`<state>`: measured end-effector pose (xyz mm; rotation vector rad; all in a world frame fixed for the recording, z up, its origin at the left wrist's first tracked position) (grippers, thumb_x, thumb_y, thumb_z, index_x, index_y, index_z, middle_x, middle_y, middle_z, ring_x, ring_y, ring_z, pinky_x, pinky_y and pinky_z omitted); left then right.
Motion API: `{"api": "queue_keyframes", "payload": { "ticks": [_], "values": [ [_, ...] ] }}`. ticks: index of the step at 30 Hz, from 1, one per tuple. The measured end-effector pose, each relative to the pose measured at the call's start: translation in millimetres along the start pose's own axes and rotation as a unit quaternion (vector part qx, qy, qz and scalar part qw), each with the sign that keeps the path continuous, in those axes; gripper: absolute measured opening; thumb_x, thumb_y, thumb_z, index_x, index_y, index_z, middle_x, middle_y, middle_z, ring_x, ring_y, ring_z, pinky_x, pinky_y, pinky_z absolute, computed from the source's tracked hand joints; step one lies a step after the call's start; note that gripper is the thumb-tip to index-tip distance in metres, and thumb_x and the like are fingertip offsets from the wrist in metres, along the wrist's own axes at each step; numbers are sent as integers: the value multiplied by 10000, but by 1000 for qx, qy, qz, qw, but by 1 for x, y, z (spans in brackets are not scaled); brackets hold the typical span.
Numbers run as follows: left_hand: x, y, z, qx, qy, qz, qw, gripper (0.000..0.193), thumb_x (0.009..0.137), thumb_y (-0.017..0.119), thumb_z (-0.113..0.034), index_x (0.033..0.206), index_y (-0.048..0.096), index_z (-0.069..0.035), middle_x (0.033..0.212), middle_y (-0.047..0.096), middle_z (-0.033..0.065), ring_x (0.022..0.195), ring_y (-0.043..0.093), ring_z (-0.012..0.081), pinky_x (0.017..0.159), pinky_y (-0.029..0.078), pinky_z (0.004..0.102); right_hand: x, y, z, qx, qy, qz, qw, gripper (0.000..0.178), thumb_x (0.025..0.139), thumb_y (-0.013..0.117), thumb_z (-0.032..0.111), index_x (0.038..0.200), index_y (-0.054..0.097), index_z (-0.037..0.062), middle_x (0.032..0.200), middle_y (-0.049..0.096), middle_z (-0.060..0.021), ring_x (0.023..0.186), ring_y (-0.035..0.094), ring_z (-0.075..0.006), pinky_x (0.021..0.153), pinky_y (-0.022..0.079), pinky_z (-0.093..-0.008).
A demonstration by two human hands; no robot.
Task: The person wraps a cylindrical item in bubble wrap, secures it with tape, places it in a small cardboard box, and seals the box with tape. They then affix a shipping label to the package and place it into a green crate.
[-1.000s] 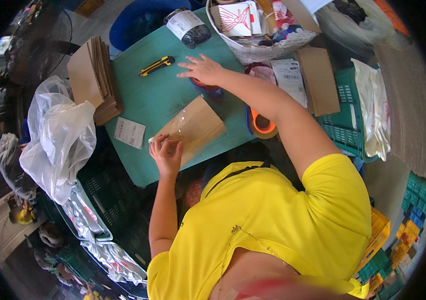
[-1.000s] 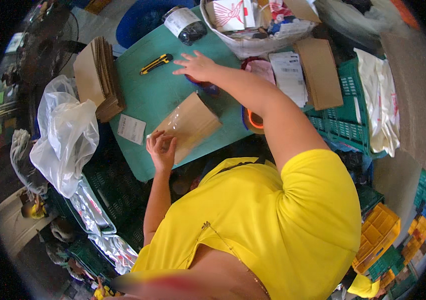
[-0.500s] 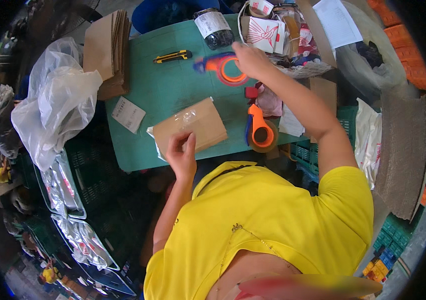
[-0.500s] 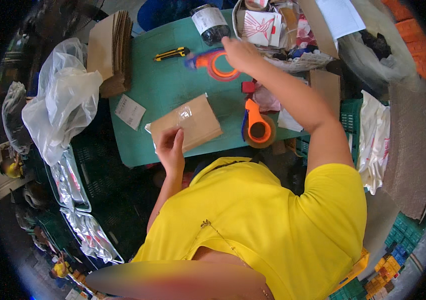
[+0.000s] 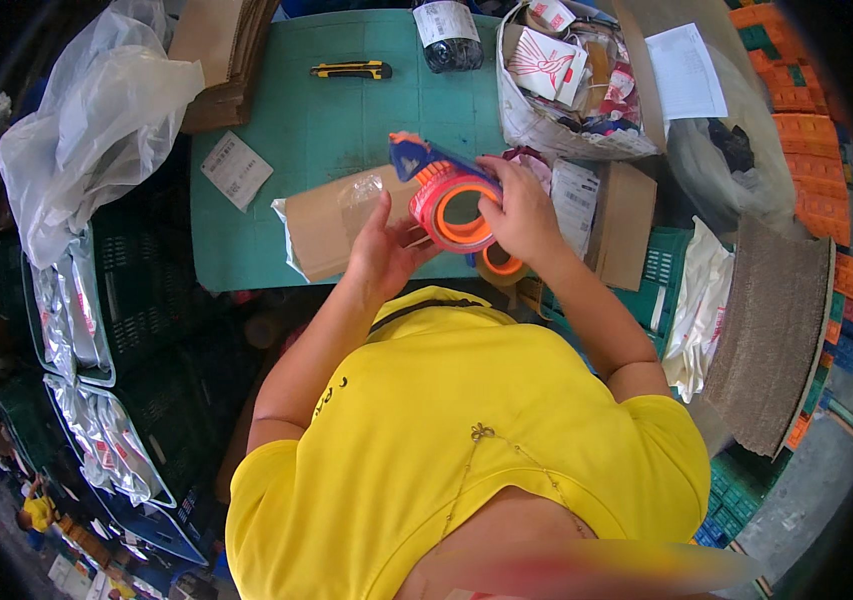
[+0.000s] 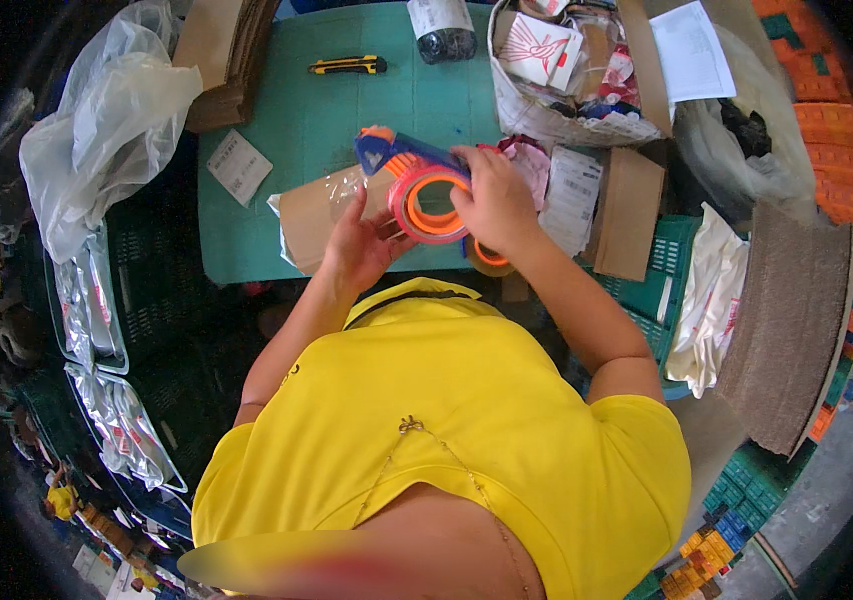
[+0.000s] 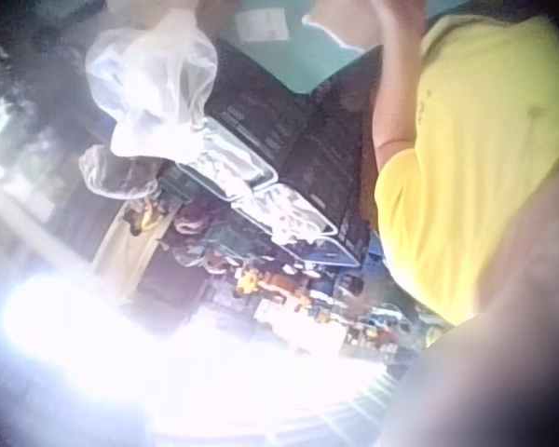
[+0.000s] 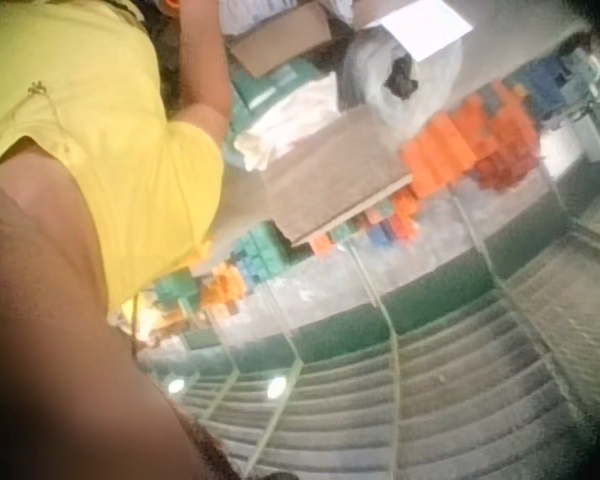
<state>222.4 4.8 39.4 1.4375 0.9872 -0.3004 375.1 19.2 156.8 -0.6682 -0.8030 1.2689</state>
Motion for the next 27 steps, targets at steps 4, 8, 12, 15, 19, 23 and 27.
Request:
{"api": "queue_keyframes", "payload": {
  "ticks": [4,8,12,15,19,23,27],
  "values": [
    [-7,-17,-1,75,46,-50,995,391,1020,433,-323,1219,544,-5,1227,562,131,1102,571,240,963,492,431,-13,4,27,-15,6,70,997,522,775,678,189,1230,511,-6,1079,525,-189,1054,547,-391,863,480,-444],
    [-15,-23,1,58,34,-84,994,267,1008,446,-186,1216,554,-57,1218,582,88,1112,590,230,972,503,417,-25,28,29,278,45,207,937,507,816,745,295,1166,560,-22,1055,605,-126,978,615,-259,861,499,-379],
    [-12,-7,-29,196,74,-42,977,230,981,504,-140,1158,586,-18,1121,633,96,996,645,230,903,544,424,-35,61,13,635,152,255,713,334,932,640,299,1071,631,-4,979,683,-62,897,647,-158,848,502,-311],
    [-9,-8,-114,283,272,-82,916,90,913,604,-80,953,639,-6,917,662,77,768,659,166,697,582,322,-29,66,-3,747,159,173,622,261,995,531,250,1073,627,20,1012,669,-64,946,632,-152,867,479,-304],
    [25,-16,-194,428,339,-47,836,141,897,659,-121,898,662,19,770,661,57,624,609,113,579,516,263,-15,60,-3,729,100,175,654,238,994,537,260,990,613,34,1004,650,-35,869,594,-137,797,454,-303],
    [55,-26,-262,592,375,-189,688,359,895,667,-237,1119,609,37,988,644,168,902,625,255,785,515,360,17,79,-13,303,-8,263,916,259,932,595,273,863,593,23,868,604,-90,864,587,-163,815,437,-326],
    [32,-21,-266,637,472,-274,545,555,892,658,-278,1335,477,4,1275,512,248,1191,471,390,1019,376,455,67,93,-24,-42,-176,87,980,253,867,645,271,869,595,23,843,579,-128,901,580,-285,867,428,-406]
  ]
}}
Point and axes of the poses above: each hand's wrist, its own x-axis towards the middle knuckle, its own y-axis out of the palm, z = x × y, the point moved 10 cm from there along x, towards the middle knuckle
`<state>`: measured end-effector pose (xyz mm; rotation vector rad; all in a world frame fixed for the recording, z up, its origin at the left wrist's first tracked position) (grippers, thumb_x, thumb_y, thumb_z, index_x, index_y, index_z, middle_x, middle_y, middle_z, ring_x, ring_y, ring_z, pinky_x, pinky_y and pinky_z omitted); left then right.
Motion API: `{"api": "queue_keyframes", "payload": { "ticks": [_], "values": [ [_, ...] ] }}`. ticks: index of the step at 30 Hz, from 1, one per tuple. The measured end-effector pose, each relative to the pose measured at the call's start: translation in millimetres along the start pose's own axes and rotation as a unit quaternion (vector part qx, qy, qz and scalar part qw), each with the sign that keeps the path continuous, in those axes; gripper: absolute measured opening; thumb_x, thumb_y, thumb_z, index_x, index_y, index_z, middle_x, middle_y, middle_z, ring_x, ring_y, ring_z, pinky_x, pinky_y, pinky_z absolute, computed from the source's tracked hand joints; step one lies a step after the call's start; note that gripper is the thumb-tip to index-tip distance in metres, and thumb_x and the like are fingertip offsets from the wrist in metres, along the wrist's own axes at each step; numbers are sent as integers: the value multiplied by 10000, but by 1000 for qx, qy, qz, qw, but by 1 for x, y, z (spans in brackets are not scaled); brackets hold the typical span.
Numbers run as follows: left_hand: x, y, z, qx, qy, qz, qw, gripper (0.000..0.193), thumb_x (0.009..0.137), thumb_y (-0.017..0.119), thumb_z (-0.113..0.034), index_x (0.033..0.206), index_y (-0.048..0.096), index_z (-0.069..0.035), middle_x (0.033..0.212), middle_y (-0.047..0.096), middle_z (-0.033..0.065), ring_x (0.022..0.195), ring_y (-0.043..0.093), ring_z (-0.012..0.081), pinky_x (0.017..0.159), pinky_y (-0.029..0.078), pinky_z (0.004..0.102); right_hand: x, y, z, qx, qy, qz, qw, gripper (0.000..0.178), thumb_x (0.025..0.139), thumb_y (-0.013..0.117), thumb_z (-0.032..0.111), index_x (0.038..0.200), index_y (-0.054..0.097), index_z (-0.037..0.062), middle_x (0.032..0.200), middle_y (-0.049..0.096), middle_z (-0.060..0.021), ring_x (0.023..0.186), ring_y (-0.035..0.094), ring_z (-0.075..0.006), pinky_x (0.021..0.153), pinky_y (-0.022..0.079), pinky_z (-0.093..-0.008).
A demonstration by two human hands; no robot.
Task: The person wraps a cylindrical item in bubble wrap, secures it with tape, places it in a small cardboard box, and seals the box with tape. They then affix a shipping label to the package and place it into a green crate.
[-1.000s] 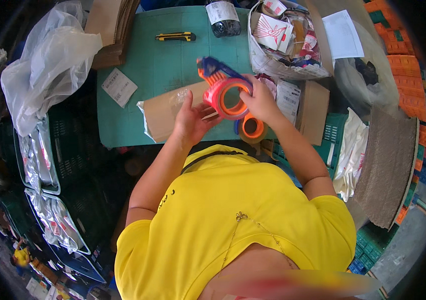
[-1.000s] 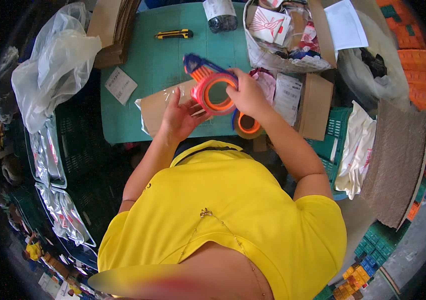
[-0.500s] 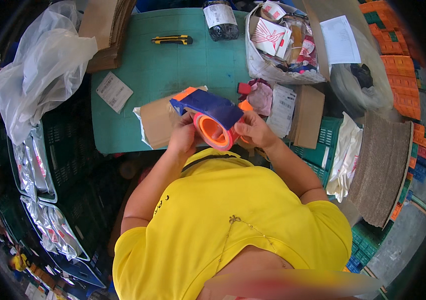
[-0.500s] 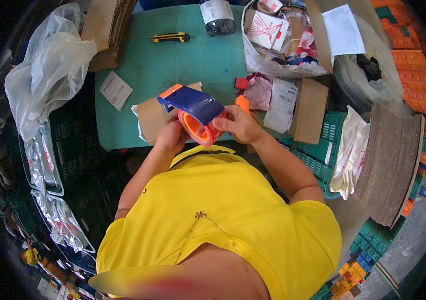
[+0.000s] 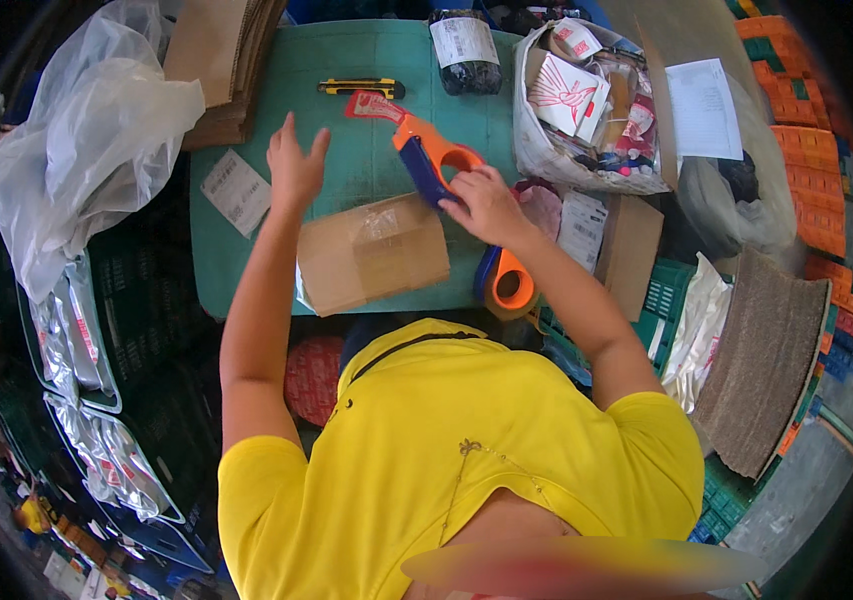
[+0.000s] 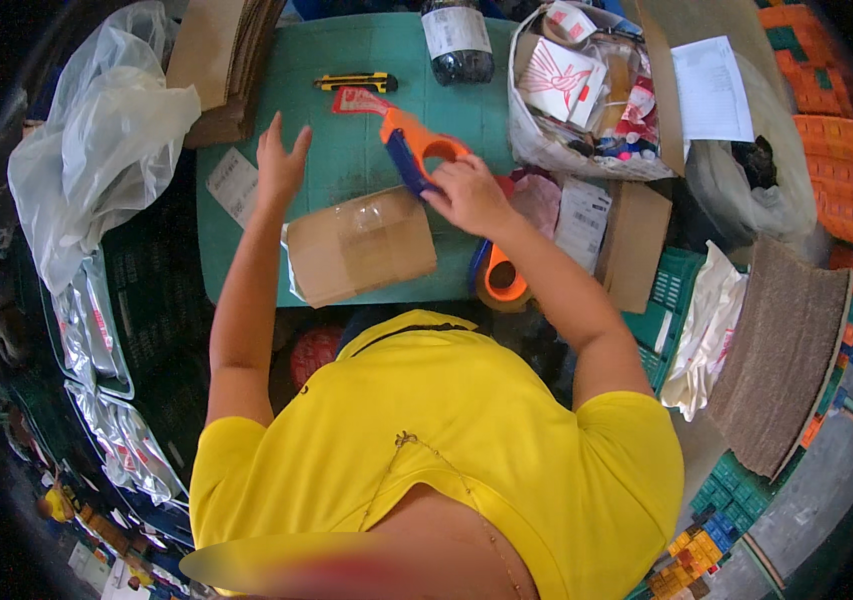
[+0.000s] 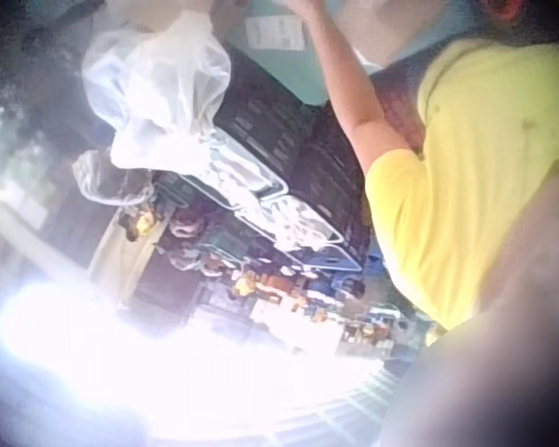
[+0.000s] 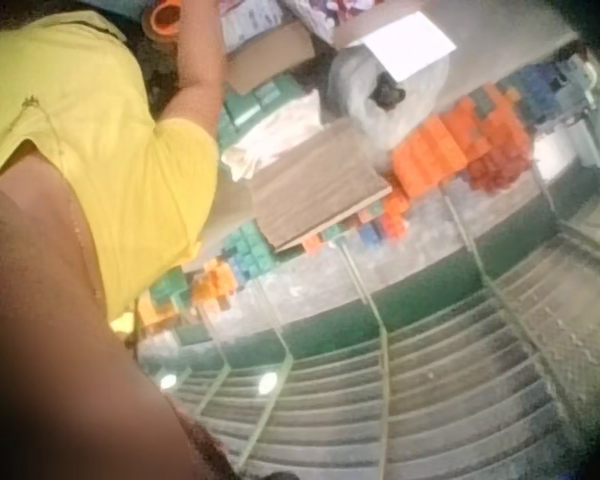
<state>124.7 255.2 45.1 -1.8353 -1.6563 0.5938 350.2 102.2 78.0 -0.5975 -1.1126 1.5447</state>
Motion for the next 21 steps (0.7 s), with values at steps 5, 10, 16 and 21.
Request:
{"api": "queue_keyframes", "payload": {
  "ticks": [5,10,16,21],
  "values": [
    [-95,-31,37,17,-18,-8,1000,538,859,689,-223,1314,501,-9,1240,529,227,1186,468,393,1030,356,457,31,14,-50,2,94,-95,991,300,812,704,272,978,593,48,923,601,-142,939,573,-354,893,435,-465],
    [-165,-41,64,52,-112,-54,991,595,842,705,-186,1343,444,0,1289,472,219,1221,416,384,1042,322,467,153,85,-43,-110,24,-188,976,286,897,522,154,1160,592,64,1130,630,-147,1103,573,-359,940,443,-480],
    [-191,-74,80,21,-142,-150,978,576,861,692,-169,1352,433,-17,1336,432,186,1243,400,349,1051,311,447,214,153,-87,-194,175,-18,965,290,900,510,159,1148,604,44,1082,643,-118,1049,588,-352,917,443,-495],
    [-204,-86,129,-77,-265,-130,952,540,889,664,-185,1359,437,-48,1324,446,141,1243,416,298,1043,332,424,137,-9,-38,49,22,-280,959,360,743,718,166,1071,624,49,998,639,-149,933,600,-348,788,471,-475]
  ]
}}
Point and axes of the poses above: each hand's wrist, its own x-axis towards the middle knuckle, its own y-axis out of the palm, z = x × y, the point moved 10 cm from there along x, towards the middle knuckle
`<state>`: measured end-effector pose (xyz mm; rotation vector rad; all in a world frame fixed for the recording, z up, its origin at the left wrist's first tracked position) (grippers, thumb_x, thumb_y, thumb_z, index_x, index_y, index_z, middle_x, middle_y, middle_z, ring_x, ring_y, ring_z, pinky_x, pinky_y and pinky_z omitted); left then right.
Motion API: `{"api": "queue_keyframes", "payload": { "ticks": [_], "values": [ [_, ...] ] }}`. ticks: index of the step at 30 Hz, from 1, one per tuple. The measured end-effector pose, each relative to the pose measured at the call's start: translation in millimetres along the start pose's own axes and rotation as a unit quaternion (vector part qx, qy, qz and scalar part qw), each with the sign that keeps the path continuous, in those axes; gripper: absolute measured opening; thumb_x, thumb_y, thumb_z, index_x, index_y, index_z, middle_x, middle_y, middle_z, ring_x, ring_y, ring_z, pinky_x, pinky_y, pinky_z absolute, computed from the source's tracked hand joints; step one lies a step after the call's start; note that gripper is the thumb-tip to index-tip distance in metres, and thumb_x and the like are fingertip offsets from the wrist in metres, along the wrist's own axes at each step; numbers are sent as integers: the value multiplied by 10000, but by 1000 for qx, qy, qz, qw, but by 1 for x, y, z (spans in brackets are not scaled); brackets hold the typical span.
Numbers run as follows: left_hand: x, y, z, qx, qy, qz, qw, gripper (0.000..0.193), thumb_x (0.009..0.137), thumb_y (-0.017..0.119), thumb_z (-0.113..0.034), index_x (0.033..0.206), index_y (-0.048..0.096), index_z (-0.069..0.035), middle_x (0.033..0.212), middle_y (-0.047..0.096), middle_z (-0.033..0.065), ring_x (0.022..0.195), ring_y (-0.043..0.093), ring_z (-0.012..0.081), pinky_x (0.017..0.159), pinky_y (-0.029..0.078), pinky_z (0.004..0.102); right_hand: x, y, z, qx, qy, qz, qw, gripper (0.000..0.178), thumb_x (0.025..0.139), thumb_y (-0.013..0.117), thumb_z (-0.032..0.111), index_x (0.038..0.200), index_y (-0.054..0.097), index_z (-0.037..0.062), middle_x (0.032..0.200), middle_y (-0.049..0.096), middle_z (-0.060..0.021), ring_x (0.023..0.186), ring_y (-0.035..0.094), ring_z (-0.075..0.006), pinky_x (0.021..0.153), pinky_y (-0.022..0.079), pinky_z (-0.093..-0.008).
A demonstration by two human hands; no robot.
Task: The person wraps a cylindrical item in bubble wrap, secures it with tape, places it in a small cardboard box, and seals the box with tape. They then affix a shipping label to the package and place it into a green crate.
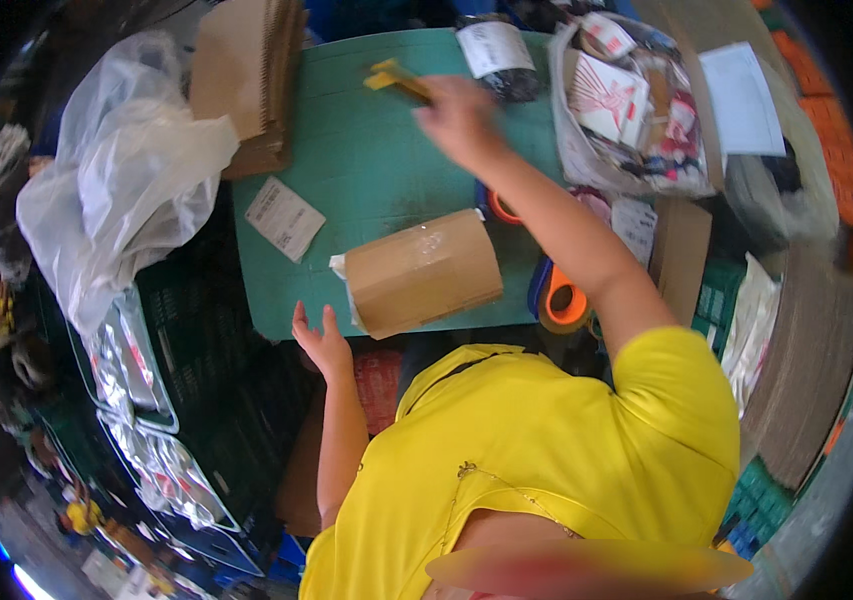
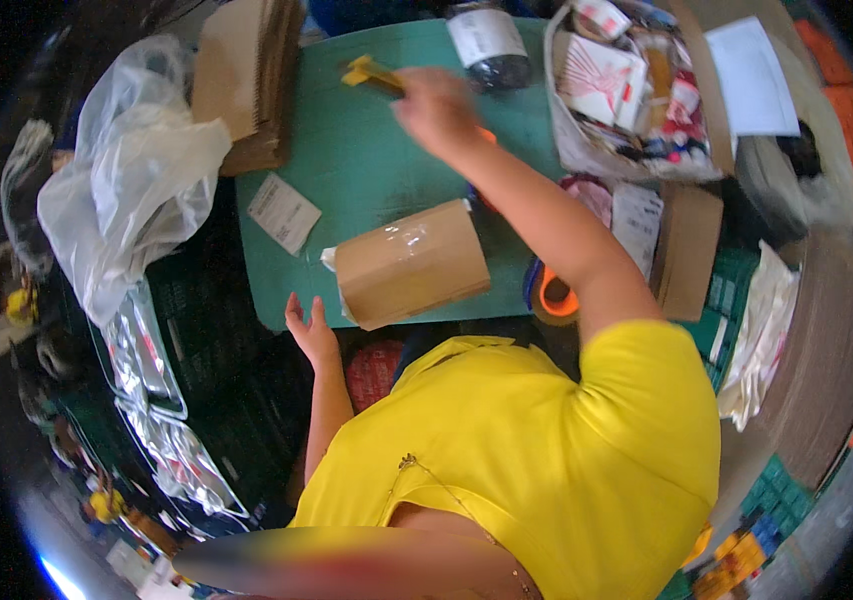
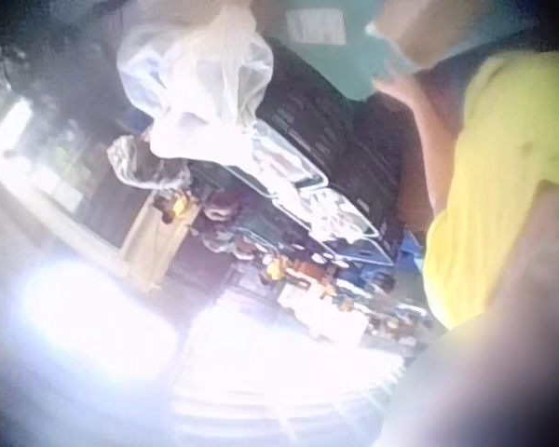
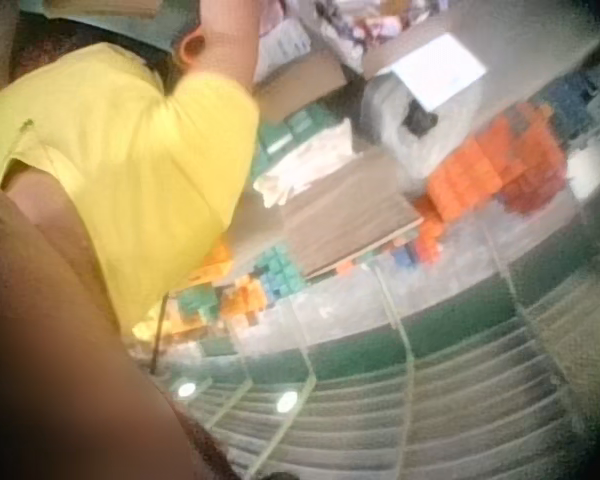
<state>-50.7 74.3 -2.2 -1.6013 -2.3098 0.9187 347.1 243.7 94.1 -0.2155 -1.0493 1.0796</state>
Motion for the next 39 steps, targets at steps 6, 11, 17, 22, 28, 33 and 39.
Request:
{"api": "queue_keyframes", "payload": {
  "ticks": [6,11,17,22,28,33,39],
  "values": [
    [23,32,-33,-76,79,17,994,588,905,655,-233,1374,396,10,1402,411,156,1257,418,270,1047,341,418,-13,-194,-87,-281,255,-92,921,326,824,649,179,1113,639,29,971,648,-168,894,612,-379,798,488,-459],
    [18,129,-28,-136,-94,307,937,484,892,647,-261,1228,535,68,1176,601,148,1030,588,266,904,465,388,-92,-210,-34,-203,197,-147,948,400,764,687,149,1146,599,71,1149,594,-140,1079,544,-338,922,418,-459],
    [30,129,-18,-61,-114,288,949,672,810,702,-291,1319,445,65,1217,544,178,1058,566,297,893,479,416,-256,-205,66,-143,277,-122,942,180,777,695,139,948,641,123,1085,580,-76,1057,548,-290,891,409,-433],
    [14,102,-99,281,232,-18,931,953,703,768,-327,1448,276,9,1450,302,209,1347,288,382,1058,334,529,-332,-305,65,-228,359,-174,888,148,791,674,150,934,641,129,1047,584,-55,1038,551,-298,890,403,-434],
    [-159,147,-214,81,564,-55,820,813,784,769,-420,1389,387,-34,1395,401,154,1294,355,356,1040,333,513,-408,-405,60,-145,313,-314,885,144,784,666,96,923,626,101,881,598,-89,859,579,-310,788,441,-423],
    [-393,227,-255,-42,696,177,695,734,856,707,-425,1357,400,16,1390,399,199,1291,386,364,1028,362,487,-619,-411,58,-80,507,-300,805,147,808,645,78,953,648,101,864,641,-97,806,627,-307,744,505,-406],
    [-689,278,-249,-18,818,428,384,660,878,684,-275,1395,381,1,1474,266,259,1388,236,417,1090,258,585,-926,-346,34,5,851,-59,522,370,843,573,129,1202,546,44,1063,657,-213,1040,626,-368,853,506,-469]
  ]
}}
Point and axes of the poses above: each hand's wrist, its own x-axis towards the middle knuckle, its own y-axis out of the palm, z = x × y, the point moved 10 cm from there along x, towards the middle knuckle
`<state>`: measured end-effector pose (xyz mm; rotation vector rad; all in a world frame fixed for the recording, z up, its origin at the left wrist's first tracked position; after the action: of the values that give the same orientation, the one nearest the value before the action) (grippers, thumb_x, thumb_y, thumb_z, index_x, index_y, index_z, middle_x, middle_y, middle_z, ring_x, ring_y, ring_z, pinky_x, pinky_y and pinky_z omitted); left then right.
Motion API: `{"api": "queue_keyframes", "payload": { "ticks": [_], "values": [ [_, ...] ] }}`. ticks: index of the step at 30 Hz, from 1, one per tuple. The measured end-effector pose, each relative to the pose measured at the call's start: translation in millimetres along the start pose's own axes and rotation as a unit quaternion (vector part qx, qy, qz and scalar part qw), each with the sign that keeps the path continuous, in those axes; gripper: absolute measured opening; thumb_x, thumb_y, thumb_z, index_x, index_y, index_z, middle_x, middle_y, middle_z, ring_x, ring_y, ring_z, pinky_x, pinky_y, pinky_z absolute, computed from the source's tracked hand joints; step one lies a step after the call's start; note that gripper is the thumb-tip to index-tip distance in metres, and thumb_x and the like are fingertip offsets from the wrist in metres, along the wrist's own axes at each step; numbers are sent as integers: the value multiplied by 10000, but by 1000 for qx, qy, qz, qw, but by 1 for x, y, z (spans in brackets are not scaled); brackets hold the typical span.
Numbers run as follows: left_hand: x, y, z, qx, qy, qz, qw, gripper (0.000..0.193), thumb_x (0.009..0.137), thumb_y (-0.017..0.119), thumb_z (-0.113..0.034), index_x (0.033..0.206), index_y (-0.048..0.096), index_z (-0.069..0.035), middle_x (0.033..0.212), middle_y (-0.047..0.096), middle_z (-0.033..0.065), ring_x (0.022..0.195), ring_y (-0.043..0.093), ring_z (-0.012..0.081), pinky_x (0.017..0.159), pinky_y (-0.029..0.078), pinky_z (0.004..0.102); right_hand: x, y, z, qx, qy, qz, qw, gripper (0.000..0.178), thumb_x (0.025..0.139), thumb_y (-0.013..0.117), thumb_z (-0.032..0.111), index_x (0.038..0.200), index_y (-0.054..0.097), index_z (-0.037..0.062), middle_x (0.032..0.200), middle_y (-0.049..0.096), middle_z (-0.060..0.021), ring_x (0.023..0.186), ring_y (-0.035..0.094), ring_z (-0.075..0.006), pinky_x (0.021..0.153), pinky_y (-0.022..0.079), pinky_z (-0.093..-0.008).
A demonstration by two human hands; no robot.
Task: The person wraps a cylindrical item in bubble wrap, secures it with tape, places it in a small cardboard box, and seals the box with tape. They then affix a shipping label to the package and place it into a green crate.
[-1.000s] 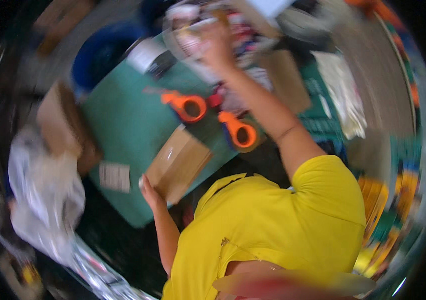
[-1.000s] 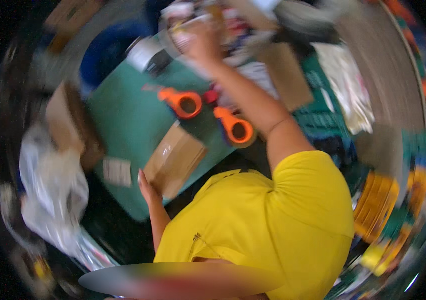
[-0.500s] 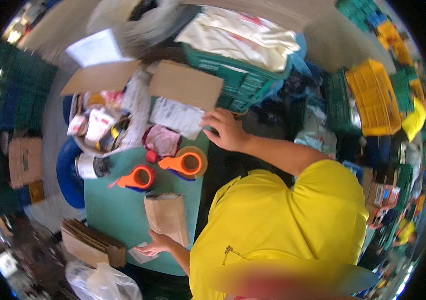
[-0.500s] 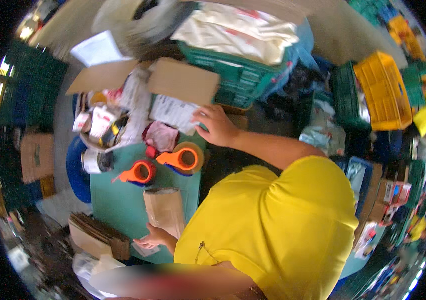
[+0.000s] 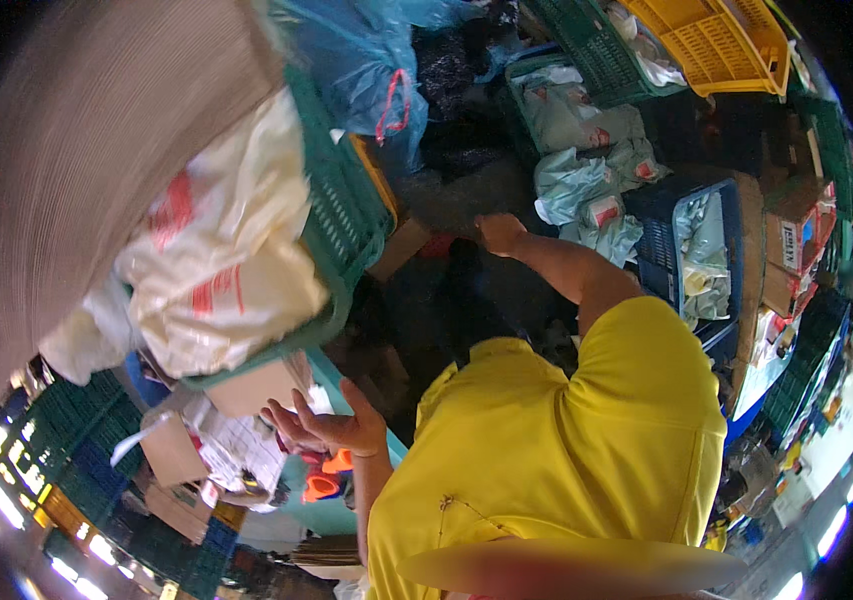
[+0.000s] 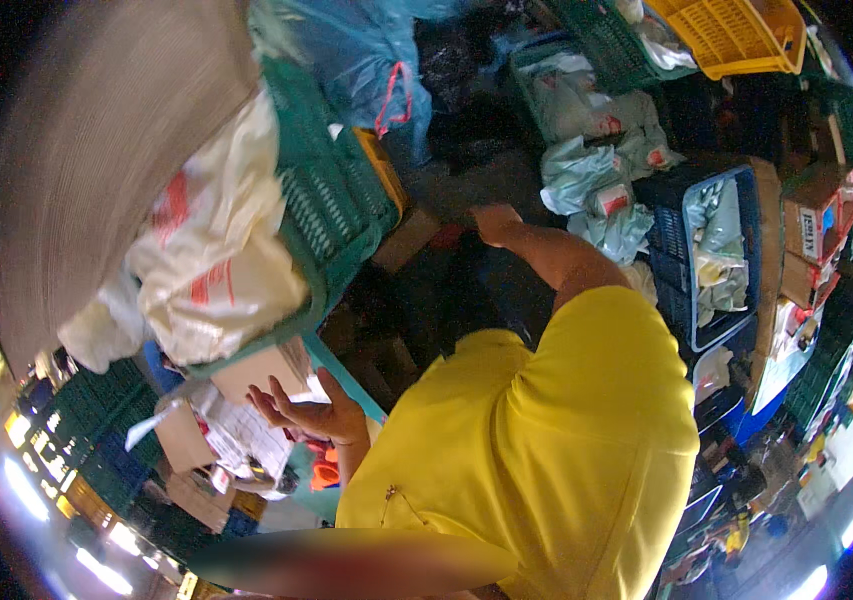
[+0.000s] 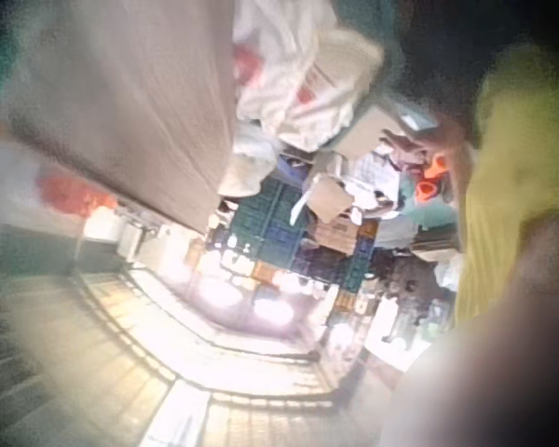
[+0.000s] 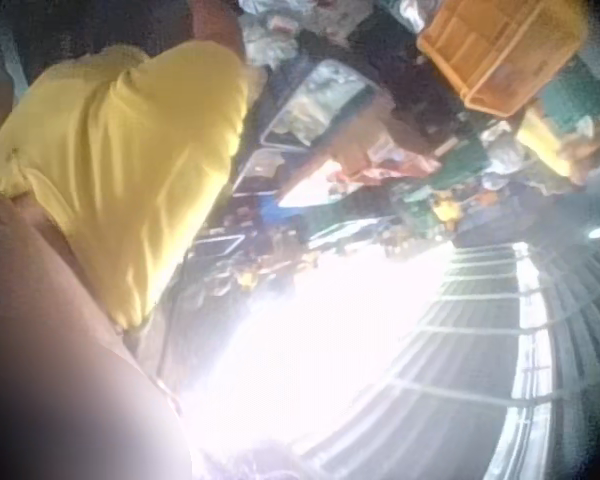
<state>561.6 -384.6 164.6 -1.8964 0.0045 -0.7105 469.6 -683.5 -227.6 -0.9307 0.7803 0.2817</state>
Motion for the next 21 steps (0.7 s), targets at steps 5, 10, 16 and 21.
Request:
{"api": "queue_keyframes", "payload": {
  "ticks": [5,10,16,21],
  "values": [
    [55,96,-50,62,41,125,989,635,912,627,-330,1421,396,-29,1489,273,271,1398,224,443,1095,209,627,79,45,-94,51,146,101,983,577,828,598,116,1353,396,-11,1172,628,-231,1114,606,-361,914,483,-466],
    [51,121,-46,117,68,109,985,524,953,542,-281,1400,434,-30,1495,266,283,1398,220,466,1093,213,632,170,61,-144,-13,146,75,986,604,846,600,228,1386,417,29,1292,580,-184,1225,535,-363,1024,374,-545],
    [28,104,-15,112,-8,59,992,511,912,535,-113,1388,380,-8,1468,254,312,1363,280,473,1083,333,568,291,111,-219,-170,121,103,973,832,804,702,371,1488,314,102,1581,143,-182,1444,160,-381,1065,283,-587],
    [25,127,-12,170,-24,94,981,528,892,569,-102,1373,373,-4,1432,286,312,1328,318,475,1049,372,562,358,130,-286,-132,181,12,975,831,770,704,427,1477,365,150,1594,124,-144,1466,35,-385,1112,193,-607]
  ]
}}
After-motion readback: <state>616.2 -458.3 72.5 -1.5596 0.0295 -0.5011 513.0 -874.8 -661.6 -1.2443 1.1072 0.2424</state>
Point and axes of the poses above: each hand's wrist, its own x-axis towards the middle knuckle, its own y-axis out of the palm, z = x × y, the point moved 10 cm from there along x, towards the middle knuckle
